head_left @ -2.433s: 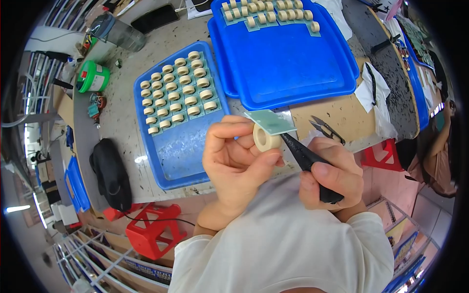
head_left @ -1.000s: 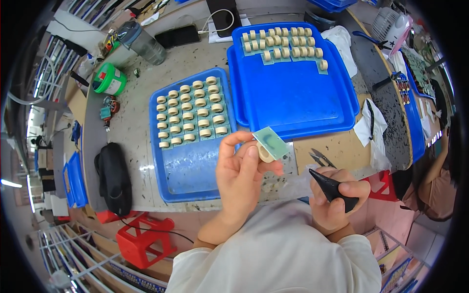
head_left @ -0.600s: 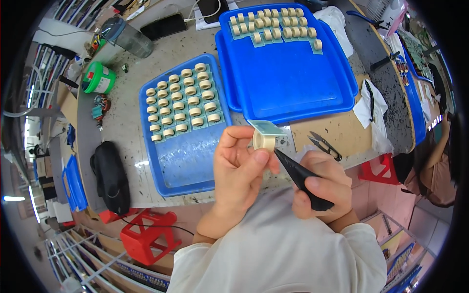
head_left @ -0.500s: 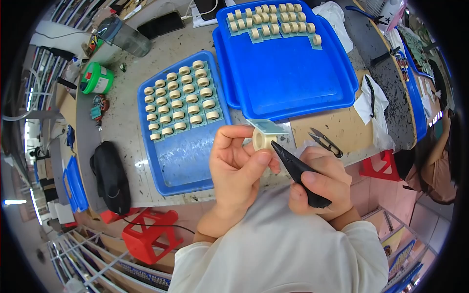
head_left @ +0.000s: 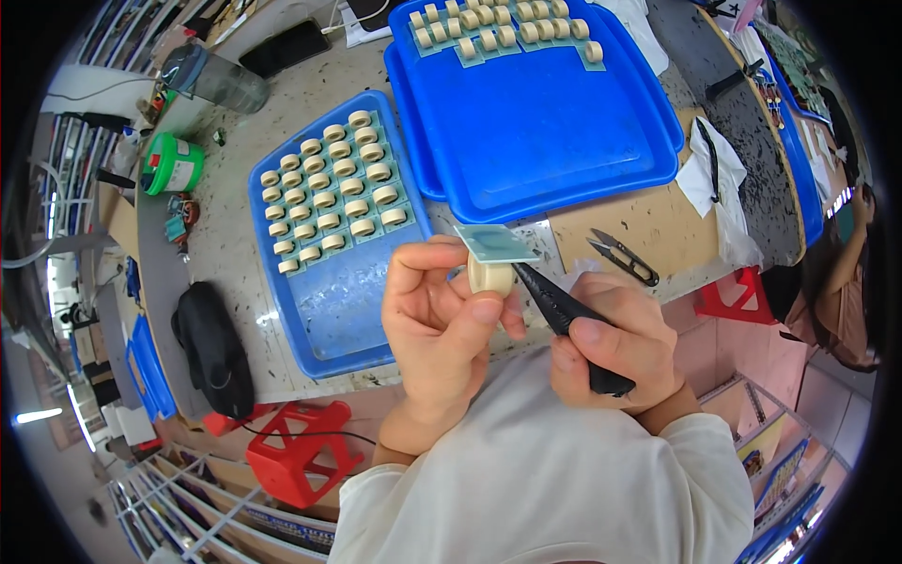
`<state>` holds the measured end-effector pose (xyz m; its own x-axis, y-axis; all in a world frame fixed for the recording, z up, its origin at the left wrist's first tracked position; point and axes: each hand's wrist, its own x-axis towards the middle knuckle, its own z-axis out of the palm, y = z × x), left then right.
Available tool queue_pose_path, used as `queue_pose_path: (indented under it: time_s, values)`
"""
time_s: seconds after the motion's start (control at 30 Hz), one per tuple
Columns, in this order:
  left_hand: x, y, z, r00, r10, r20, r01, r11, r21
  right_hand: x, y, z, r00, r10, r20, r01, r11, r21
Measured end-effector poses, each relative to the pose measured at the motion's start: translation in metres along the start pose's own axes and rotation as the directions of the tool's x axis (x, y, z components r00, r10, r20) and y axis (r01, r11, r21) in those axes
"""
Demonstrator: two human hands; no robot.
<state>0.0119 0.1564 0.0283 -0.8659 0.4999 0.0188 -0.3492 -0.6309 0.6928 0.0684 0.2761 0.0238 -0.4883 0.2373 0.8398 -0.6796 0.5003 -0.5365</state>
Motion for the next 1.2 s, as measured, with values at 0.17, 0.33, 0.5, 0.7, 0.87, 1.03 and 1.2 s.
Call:
queue_pose_path:
  time_s: [0.17,0.33,0.5,0.7,0.87,1.03,1.2]
  values:
    - [0.002,0.0,0.002,0.993,-0.117,0.002,0.117,0.992,-0.048,-0.001,0.003,0.0,1.0,-0.004,-0.001,0.004,1.0,0.007]
    - [0.0,0.004,0.01,0.981,-0.196,-0.01,0.195,0.979,-0.062,0.002,0.002,-0.002,0.999,-0.034,-0.001,0.034,0.999,0.029]
    - [0.001,0.001,0.003,0.976,-0.211,0.049,0.215,0.971,-0.104,0.002,0.004,-0.003,0.999,-0.04,-0.015,0.04,0.999,0.02]
    - [0.002,0.002,0.001,0.966,-0.241,0.099,0.253,0.957,-0.143,0.001,0.004,-0.003,0.999,-0.039,-0.038,0.039,0.999,-0.005]
    - [0.006,0.012,-0.009,0.975,-0.208,0.078,0.212,0.976,-0.049,0.005,-0.011,-0.02,0.944,0.266,0.195,-0.29,0.951,0.111]
    - [0.013,0.059,-0.058,0.952,0.255,-0.168,-0.138,0.851,0.507,-0.009,-0.004,-0.027,0.949,0.298,-0.099,-0.264,0.928,0.262]
    - [-0.018,0.093,-0.142,0.858,0.491,-0.151,0.272,-0.184,0.945,-0.011,-0.007,-0.011,0.868,0.469,-0.165,-0.417,0.868,0.271]
